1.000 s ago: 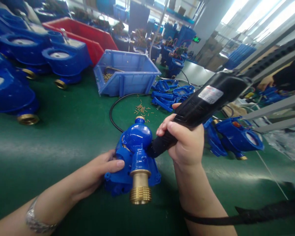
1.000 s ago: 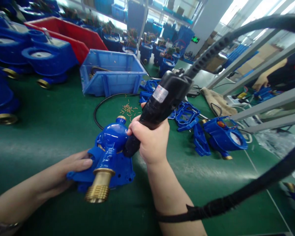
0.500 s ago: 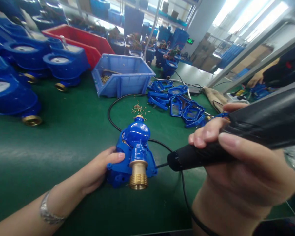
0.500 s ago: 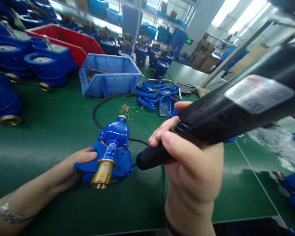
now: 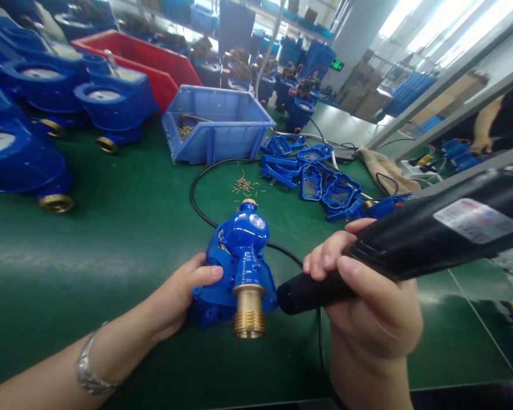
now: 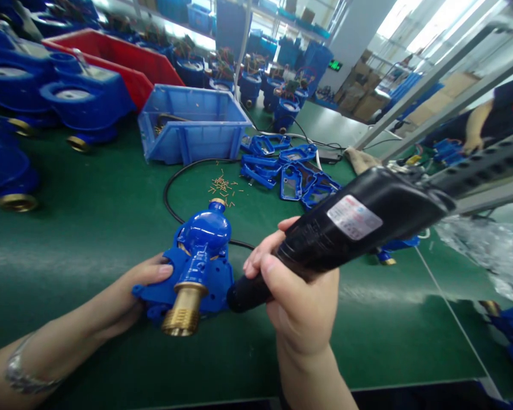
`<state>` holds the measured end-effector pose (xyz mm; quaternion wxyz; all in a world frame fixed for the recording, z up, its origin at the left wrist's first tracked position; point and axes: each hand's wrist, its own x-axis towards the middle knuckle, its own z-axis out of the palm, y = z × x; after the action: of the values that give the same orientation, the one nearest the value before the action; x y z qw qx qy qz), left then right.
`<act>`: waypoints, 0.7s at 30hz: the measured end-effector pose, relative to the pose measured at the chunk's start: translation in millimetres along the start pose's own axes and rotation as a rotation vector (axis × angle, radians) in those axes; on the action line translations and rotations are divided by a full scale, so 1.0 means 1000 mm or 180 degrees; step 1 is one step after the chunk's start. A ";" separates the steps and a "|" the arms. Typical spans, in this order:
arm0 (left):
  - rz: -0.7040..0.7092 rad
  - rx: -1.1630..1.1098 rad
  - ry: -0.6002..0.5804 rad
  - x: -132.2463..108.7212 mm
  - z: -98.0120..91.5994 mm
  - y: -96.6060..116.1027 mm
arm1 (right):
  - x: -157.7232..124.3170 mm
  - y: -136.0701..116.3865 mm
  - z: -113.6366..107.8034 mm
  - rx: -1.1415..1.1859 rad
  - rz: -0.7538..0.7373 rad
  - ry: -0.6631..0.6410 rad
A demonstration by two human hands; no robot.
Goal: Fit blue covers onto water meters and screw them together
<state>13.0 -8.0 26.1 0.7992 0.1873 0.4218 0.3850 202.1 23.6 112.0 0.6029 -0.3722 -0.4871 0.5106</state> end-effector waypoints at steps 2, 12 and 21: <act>0.0009 -0.0001 0.0160 0.000 0.002 -0.001 | -0.001 0.002 0.000 0.0003 -0.0006 0.0058; 0.0039 0.0091 0.0450 -0.001 0.009 -0.002 | -0.009 0.006 -0.002 -0.0017 -0.0004 0.0057; 0.0070 0.0136 0.0395 -0.004 0.009 -0.002 | -0.011 0.007 -0.004 -0.0031 -0.0100 0.0078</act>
<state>20.2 -12.4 32.1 0.7631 0.1847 0.4766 0.3955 204.2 14.0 102.4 0.6150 -0.3736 -0.4880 0.4940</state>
